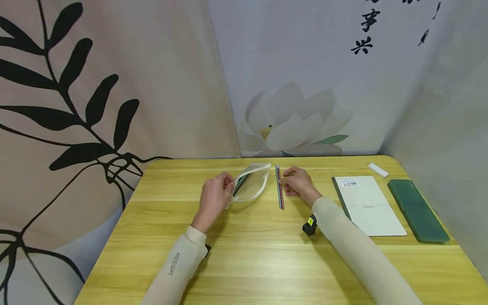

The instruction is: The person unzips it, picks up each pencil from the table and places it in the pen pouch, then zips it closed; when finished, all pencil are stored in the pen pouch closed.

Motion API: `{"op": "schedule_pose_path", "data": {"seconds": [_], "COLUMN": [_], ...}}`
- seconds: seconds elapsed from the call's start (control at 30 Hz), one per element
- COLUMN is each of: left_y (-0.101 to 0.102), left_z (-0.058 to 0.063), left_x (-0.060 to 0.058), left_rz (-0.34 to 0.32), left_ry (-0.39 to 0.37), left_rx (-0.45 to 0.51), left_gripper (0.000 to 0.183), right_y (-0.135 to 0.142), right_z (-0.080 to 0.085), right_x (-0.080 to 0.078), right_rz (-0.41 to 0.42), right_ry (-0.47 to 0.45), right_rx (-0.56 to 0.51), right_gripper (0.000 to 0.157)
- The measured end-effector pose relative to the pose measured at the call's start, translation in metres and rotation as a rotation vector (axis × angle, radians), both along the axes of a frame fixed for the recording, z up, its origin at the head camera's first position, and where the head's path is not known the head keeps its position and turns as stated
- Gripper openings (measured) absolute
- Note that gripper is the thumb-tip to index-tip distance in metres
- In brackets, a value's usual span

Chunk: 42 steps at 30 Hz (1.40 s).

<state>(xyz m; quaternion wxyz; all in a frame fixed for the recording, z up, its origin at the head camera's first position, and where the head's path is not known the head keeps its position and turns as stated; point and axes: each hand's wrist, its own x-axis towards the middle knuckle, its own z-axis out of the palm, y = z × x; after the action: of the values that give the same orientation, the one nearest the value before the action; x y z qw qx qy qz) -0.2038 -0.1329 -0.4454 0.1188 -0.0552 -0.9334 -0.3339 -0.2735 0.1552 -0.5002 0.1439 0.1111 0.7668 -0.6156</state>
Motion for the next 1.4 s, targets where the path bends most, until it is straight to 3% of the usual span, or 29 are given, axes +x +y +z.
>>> {"op": "schedule_pose_path", "data": {"seconds": [0.47,1.2,1.4], "left_y": [0.000,-0.004,-0.003], "left_z": [0.001,0.002,0.001], "left_x": [0.000,0.002,0.001], "left_rz": [-0.002,-0.014,-0.018], "left_ry": [0.005,0.023,0.027], "left_rx": [0.008,0.030,0.028], "left_gripper": [0.008,0.008,0.007], "right_y": [0.000,-0.005,-0.002], "right_z": [0.002,0.012,0.012], "right_x": [0.004,0.004,0.005], "right_rz": [-0.024,0.056,0.060], "right_ry": [0.007,0.111,0.113], "right_rx": [0.038,0.503,0.532], "right_gripper": [0.033,0.018,0.022]}}
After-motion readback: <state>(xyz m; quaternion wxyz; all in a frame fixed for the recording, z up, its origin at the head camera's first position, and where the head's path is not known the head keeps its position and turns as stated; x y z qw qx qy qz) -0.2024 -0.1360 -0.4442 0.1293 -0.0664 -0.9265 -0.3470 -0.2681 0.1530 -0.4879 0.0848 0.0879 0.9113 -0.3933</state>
